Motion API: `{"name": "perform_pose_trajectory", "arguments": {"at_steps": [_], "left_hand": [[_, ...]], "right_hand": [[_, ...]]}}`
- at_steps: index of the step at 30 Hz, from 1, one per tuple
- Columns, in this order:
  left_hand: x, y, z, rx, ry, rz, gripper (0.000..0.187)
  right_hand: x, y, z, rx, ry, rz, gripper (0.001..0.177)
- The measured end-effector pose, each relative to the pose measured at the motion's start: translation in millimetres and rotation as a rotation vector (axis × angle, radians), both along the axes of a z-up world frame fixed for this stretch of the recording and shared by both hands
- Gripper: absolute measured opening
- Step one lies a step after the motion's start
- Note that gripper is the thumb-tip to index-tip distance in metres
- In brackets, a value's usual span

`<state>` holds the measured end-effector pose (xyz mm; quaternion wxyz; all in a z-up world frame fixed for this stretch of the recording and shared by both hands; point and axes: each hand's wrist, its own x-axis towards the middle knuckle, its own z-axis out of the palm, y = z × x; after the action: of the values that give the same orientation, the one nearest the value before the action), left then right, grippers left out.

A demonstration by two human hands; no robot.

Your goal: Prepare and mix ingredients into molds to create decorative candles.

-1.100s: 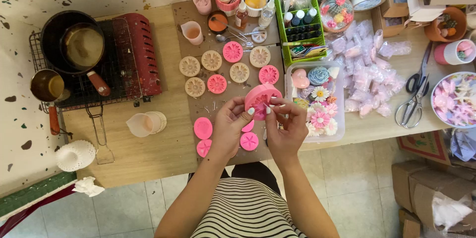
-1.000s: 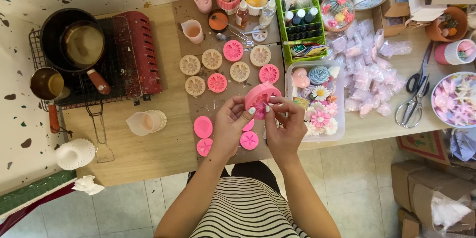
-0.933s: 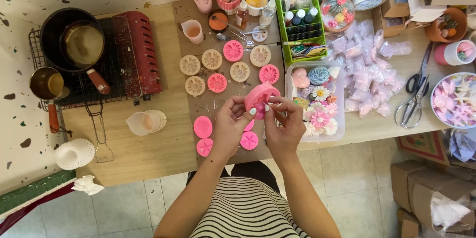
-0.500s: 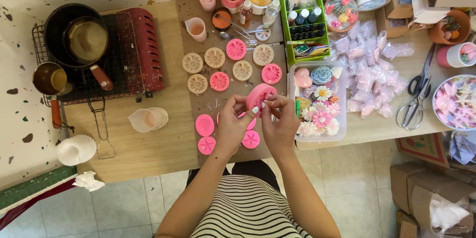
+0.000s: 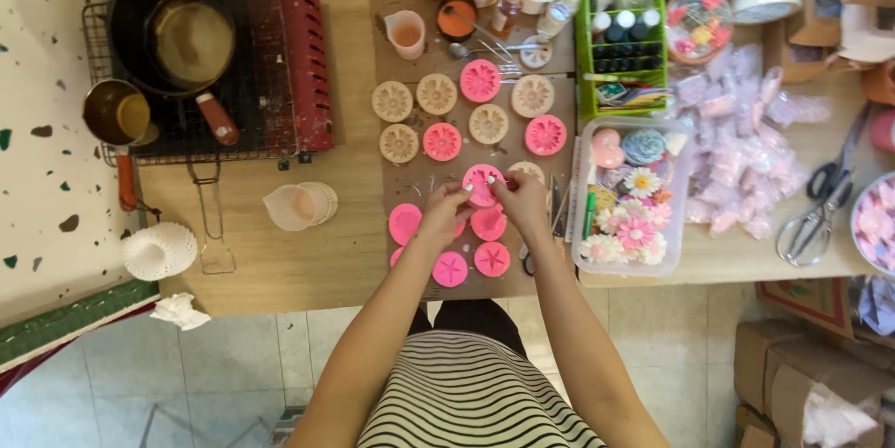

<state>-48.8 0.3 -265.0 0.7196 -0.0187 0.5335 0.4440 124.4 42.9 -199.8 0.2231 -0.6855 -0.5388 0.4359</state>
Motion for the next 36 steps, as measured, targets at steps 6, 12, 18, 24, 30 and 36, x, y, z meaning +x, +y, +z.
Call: {"name": "perform_pose_trajectory", "arguments": {"at_steps": [6,12,18,24,30,36], "left_hand": [[-59,-8,-48,0.105,0.623,0.028,0.021],[-118,-49,9,0.072,0.757,0.123,0.018],[-135,-94,5,0.041,0.792,0.121,0.014],[-139,-92,20,0.006,0.838,0.07,0.013],[-137,-83,32,-0.016,0.867,0.047,0.013],[-111,-66,42,0.157,1.097,-0.144,0.016]], "right_hand": [[-33,12,-28,0.245,-0.259,-0.001,0.023],[-57,15,-8,0.516,-0.426,-0.027,0.022],[-111,-13,-40,0.141,-0.269,0.254,0.013],[-152,-20,-38,0.107,-0.367,0.181,0.015],[-169,-31,-68,0.088,-0.364,0.256,0.022],[-160,-41,-64,0.142,-0.264,0.184,0.021]]}}
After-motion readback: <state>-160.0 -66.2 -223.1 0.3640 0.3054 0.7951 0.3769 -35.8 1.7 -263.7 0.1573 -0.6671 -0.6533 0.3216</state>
